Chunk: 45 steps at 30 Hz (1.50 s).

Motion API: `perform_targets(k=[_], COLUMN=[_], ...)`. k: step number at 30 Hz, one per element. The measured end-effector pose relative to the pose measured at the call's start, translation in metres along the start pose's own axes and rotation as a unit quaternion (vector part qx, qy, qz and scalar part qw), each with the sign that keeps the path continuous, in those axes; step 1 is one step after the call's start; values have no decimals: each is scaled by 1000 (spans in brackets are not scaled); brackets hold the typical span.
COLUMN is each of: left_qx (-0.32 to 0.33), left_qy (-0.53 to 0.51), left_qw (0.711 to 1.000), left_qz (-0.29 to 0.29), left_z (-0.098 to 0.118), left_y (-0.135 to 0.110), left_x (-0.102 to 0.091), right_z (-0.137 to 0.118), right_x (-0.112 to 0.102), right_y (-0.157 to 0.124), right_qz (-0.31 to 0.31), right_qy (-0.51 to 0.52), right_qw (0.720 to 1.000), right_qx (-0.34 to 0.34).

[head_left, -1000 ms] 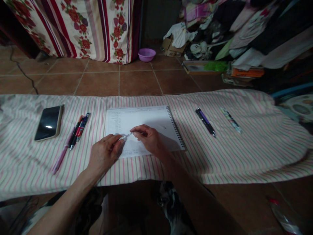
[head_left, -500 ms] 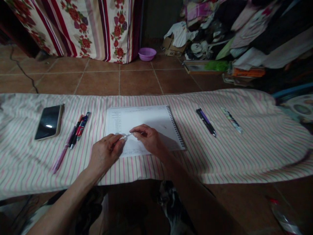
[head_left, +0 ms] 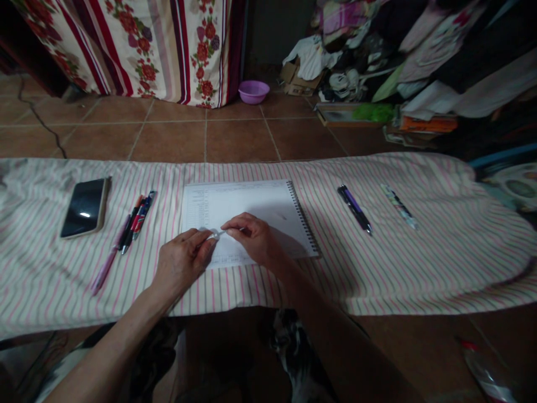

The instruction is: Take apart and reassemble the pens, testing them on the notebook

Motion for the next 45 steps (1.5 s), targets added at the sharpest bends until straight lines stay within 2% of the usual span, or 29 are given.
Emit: perform_targets(k=[4, 9, 31, 41, 45], left_qx=[0, 4, 0, -24, -29], left_qy=[2, 1, -16, -61, -76], left_qw=[1000, 1000, 1000, 998, 996], left_qz=[1, 2, 2, 18, 34], left_z=[0, 1, 2, -2, -3], left_y=[0, 1, 2, 2, 2], left_x=[0, 0, 1, 0, 0], right_z=[-3, 1, 3, 15, 17], right_x=[2, 5, 10, 15, 15], right_y=[-1, -2, -4, 0, 0], right_qz=[-14, -21, -15, -50, -48], right_qy=[-12, 6, 45, 184, 194], right_qw=[1000, 1000, 999, 978, 976], right_qx=[-14, 4, 0, 83, 90])
Point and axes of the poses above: each hand's wrist, its own y-axis towards the middle knuckle, its own x-axis out of the palm, z = x × y, the point moved 6 cm from there along y, towards the middle knuckle, and after that the axes turned 11 degrees about x, right-handed, at the moved point
